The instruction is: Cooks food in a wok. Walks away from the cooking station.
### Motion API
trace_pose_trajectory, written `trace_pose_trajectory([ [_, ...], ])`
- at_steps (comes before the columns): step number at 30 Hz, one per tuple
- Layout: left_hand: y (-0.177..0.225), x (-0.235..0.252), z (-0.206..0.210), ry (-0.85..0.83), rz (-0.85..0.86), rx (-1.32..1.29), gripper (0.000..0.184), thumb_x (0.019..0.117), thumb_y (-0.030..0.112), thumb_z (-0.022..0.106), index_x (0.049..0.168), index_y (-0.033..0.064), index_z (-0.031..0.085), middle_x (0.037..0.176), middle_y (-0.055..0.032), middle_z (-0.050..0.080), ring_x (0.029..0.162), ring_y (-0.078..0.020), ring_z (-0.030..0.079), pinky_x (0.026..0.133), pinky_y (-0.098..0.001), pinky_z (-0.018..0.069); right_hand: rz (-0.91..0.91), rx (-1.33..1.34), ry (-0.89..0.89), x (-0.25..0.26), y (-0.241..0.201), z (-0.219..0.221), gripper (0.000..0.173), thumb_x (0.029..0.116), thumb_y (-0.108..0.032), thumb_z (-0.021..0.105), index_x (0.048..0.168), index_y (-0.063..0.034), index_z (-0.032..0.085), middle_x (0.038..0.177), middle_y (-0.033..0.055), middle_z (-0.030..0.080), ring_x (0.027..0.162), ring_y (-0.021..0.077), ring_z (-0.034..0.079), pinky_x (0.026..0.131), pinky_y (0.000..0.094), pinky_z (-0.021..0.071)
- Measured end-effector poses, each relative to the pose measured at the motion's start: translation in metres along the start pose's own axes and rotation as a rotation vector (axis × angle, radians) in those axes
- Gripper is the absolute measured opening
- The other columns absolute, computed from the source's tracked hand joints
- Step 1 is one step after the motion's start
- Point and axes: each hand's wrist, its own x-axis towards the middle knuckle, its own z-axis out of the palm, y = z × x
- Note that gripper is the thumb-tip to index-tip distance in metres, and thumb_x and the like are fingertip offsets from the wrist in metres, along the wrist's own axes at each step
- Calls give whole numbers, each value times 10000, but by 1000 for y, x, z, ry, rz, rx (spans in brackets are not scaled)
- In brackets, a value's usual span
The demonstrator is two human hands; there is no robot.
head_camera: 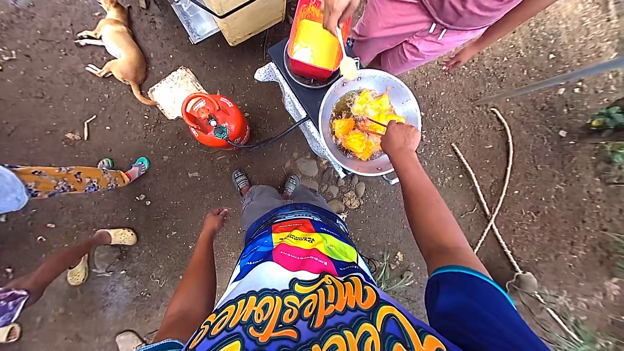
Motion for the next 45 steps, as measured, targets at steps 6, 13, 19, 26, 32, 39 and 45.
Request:
trace_pose_trajectory([
  [6,0,-2,0,0,6,-12,345,1092,250,521,1370,55,578,1226,-147,679,980,-229,694,856,-419,566,-3,-19,-5,-3,-1,-3,368,891,-96,670,1209,81,615,1166,341,648,1075,546,637,793,713,501],
  [13,-5,3,1,0,6,-3,338,1089,256,530,1357,58,589,1222,-154,680,1002,-239,694,871,-434,565,-16,-54,-12,-3,-2,-3,359,888,-84,677,1204,76,616,1158,329,655,1068,534,644,799,703,503],
  [19,-5,3,2,5,2,-3,338,1087,261,535,1359,69,595,1211,-142,691,987,-235,701,860,-434,568,-19,-46,-13,-1,0,-3,347,899,-110,684,1193,65,626,1157,320,659,1069,538,643,799,703,505],
  [26,-3,2,5,4,-7,3,346,1091,270,527,1370,76,589,1216,-137,681,973,-225,686,846,-425,558,-11,-6,-29,-2,3,-8,371,903,-182,712,1178,57,642,1156,325,662,1081,539,642,796,724,499],
  [32,-2,0,4,2,-3,-13,336,1091,260,525,1359,71,592,1208,-143,683,981,-233,692,853,-426,566,11,4,-67,-5,1,-20,390,924,-269,710,1126,59,651,1118,341,665,1071,552,641,791,731,491],
  [39,-2,0,4,-4,3,3,343,1092,259,521,1364,60,587,1217,-151,682,990,-240,693,865,-434,565,24,-25,-85,-2,1,-23,353,916,-257,713,1064,61,671,1101,340,669,1059,543,648,777,728,496],
  [45,-1,1,3,-8,-1,2,347,1096,257,512,1367,50,578,1222,-157,676,986,-232,691,867,-423,564,13,-8,-65,-1,7,-22,370,905,-256,721,1092,58,660,1111,339,667,1067,552,641,778,736,488],
])
